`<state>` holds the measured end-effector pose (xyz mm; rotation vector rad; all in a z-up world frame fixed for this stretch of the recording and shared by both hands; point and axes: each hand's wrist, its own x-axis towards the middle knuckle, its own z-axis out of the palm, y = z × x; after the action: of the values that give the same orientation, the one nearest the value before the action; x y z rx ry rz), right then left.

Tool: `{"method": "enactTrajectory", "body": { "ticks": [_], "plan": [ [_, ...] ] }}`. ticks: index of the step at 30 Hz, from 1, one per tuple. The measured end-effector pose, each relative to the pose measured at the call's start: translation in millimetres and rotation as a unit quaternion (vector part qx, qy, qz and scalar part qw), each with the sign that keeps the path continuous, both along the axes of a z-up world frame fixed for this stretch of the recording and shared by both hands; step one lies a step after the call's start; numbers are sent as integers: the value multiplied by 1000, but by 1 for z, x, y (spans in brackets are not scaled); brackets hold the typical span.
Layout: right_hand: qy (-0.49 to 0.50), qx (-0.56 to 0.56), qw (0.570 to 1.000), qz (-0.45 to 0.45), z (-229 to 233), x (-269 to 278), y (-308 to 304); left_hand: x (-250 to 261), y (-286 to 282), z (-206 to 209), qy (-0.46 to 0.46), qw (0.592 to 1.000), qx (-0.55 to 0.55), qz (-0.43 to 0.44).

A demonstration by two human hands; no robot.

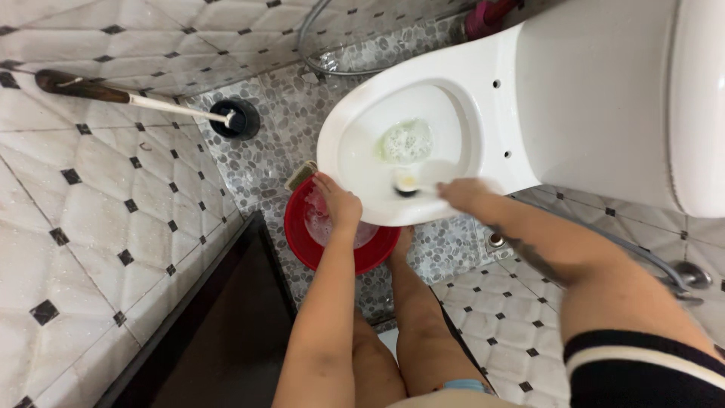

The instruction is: The person scrubs a toilet bowl with a brush using soapy water from a basin, then rinses the toilet and brush with a handheld sprayer.

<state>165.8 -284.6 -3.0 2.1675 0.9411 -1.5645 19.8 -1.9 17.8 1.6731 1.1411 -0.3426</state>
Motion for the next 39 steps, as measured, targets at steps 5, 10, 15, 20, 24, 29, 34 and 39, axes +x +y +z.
{"method": "enactTrajectory", "body": {
  "ticks": [5,10,15,20,24,29,34,39],
  "plan": [
    [-31,89,995,14,-28,-30,-15,19,-1,-8,-39,981,185,-36],
    [-152,150,940,-265,-111,-49,72,37,-5,-3,27,981,192,-17],
    [-63,94,952,-285,-163,-7,70,36,-6,-4,-3,966,257,-39],
    [-41,129,990,-32,-145,-87,119,33,-10,-10,40,966,256,-19],
    [-160,250,830,-472,-103,-76,165,35,-12,-23,55,961,272,-9],
    [-22,144,729,-668,-92,-48,168,26,-15,-30,2,950,313,-10],
    [-111,150,678,-711,-102,-23,144,30,-15,-29,-4,949,316,-16],
    [-32,186,698,-691,-104,-48,173,28,-16,-32,-35,945,325,-9]
  ]
}}
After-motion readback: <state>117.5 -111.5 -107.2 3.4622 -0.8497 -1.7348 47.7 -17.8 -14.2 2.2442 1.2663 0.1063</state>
